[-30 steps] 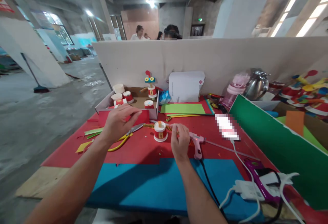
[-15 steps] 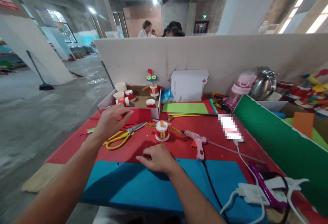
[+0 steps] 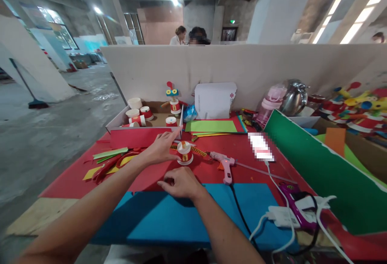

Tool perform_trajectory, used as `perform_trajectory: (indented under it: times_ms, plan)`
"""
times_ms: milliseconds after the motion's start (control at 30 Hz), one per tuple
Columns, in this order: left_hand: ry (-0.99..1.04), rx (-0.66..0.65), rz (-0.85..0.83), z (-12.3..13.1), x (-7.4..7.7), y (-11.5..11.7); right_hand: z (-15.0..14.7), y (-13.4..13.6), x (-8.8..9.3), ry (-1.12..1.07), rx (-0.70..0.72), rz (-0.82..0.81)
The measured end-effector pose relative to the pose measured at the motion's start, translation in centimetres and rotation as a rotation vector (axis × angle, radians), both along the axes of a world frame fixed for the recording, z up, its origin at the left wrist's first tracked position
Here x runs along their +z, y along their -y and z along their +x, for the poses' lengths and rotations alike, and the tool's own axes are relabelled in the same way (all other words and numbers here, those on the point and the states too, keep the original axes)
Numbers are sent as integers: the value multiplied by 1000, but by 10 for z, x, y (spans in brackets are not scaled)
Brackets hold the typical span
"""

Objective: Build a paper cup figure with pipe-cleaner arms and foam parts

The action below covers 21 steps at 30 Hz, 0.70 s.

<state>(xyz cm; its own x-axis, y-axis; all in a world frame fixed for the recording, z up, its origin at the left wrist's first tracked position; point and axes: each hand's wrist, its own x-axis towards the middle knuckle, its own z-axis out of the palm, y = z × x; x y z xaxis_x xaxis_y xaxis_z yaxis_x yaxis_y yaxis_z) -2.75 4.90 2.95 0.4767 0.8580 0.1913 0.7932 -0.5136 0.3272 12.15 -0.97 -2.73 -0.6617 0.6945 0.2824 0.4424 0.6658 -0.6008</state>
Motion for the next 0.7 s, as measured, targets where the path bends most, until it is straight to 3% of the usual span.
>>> perform_trajectory:
  times_ms: [200,267,333,400,467,500,567,633,700]
  plan:
    - [109,83,99,-26,3,23,2,1,3,-64,60,6]
    - [133,203,13,-35,-3,42,4,-1,4,-145,74,60]
    - [241,319,-125,-36,-14,64,6,-2,6,-279,-10,165]
    - [563,329,-259,-29,-27,83,6,1,11,-426,-187,310]
    - [1101,320,-404,-18,-35,93,-1,14,18,-497,-279,473]
    - [1365,332,-494,-11,-36,94,-8,24,21,-472,-215,553]
    - [1768,382,-681,1,-32,89,-29,48,23,-413,92,683]
    - [2037,393,-854,13,-20,78,-54,73,15,-379,304,814]
    - [2217,274,-935,26,-8,68,-76,92,1,-300,386,913]
